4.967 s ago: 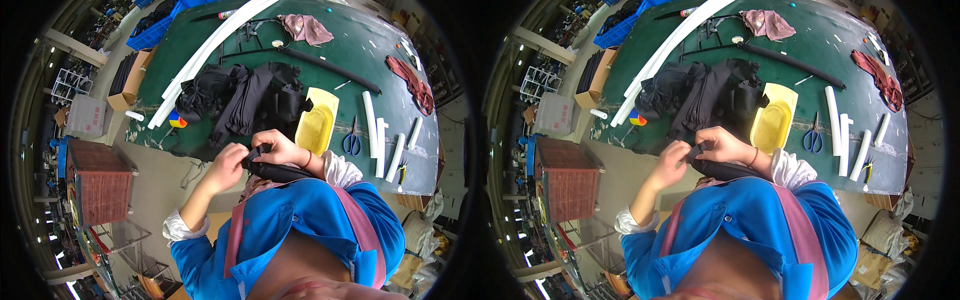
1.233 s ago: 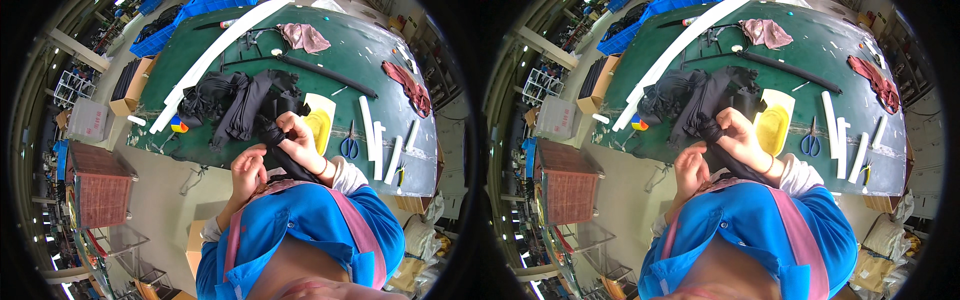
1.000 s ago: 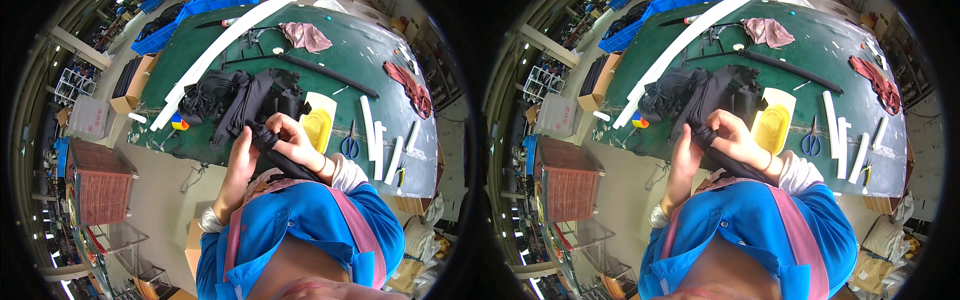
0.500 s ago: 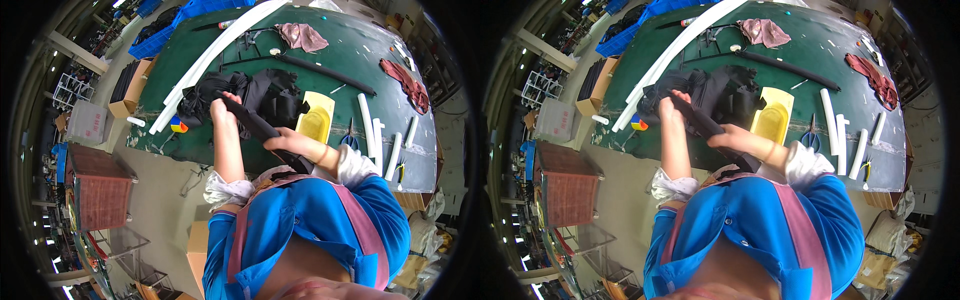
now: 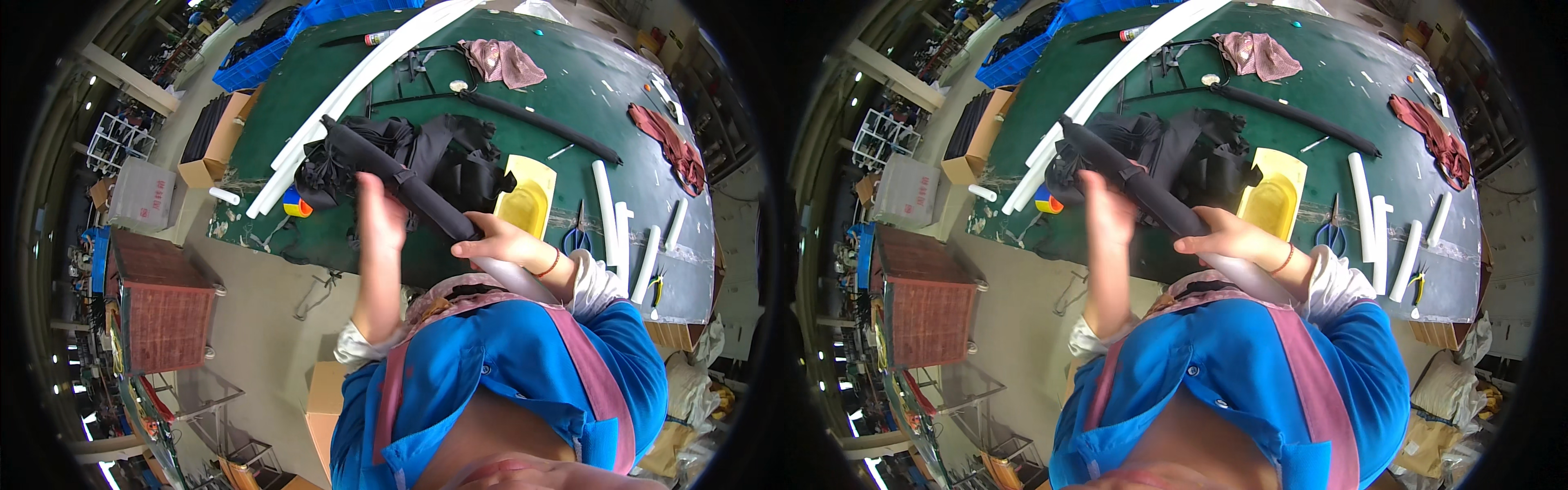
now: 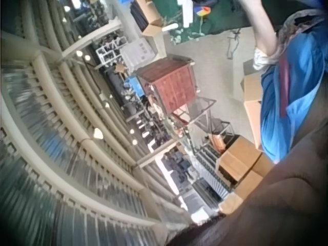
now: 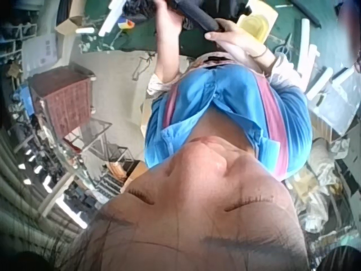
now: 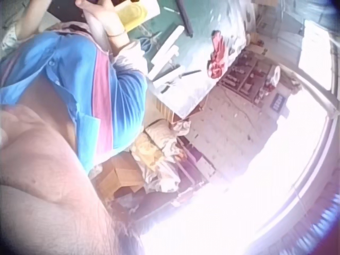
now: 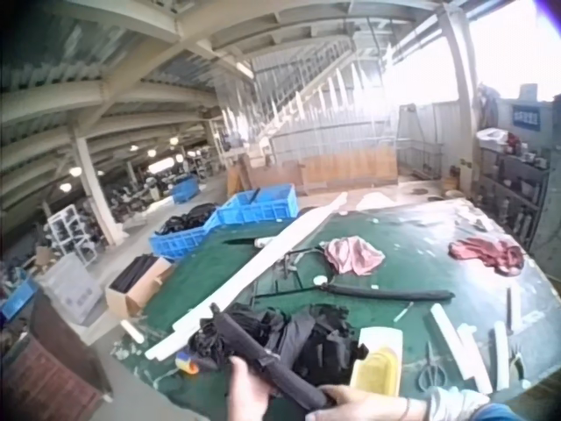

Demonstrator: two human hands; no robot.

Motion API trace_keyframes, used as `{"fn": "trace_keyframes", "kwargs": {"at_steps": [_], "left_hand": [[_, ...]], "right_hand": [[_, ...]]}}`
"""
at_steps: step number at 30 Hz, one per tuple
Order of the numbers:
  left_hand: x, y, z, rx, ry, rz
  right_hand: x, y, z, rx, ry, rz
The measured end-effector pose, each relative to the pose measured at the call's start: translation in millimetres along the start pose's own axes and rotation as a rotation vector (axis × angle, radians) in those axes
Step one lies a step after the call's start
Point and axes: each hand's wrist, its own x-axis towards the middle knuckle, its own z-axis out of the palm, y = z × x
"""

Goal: The person repeatedly slides black fabric sleeves onto white cylindrical rods, trims excess fabric with scissors, and places the finished assemblies into a cardboard box. The process is repeated multiple times with consistent hand motions and tool use.

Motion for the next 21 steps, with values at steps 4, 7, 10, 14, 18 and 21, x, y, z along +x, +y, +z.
{"fn": "trace_keyframes", "kwargs": {"at_steps": [4, 7, 10, 14, 18, 21], "left_hand": [[-1.5, -12.2, 24.3, 0.081, 0.225, -0.136], [27.4, 10.6, 5.5, 0.065, 0.332, -0.148], [56.6, 43.9, -50.8, -0.004, 0.352, -0.079], [56.2, 72.5, -34.7, -0.036, 0.369, 0.017], [57.4, 85.8, -24.4, -0.107, 0.165, -0.024], [63.1, 66.9, -16.3, -0.079, 0.068, -0.052]], "right_hand": [[25.9, 17.7, 15.1, -0.408, 0.117, -0.264], [16.8, 10.7, 23.3, -0.453, 0.161, -0.237], [6.9, 16.7, 26.6, -0.454, 0.085, -0.276], [5.7, 17.0, 22.2, -0.401, 0.04, -0.307], [23.2, 34.1, 12.9, -0.338, -0.005, -0.52], [37.6, 0.3, 10.1, 0.447, -0.359, -0.025]]}}
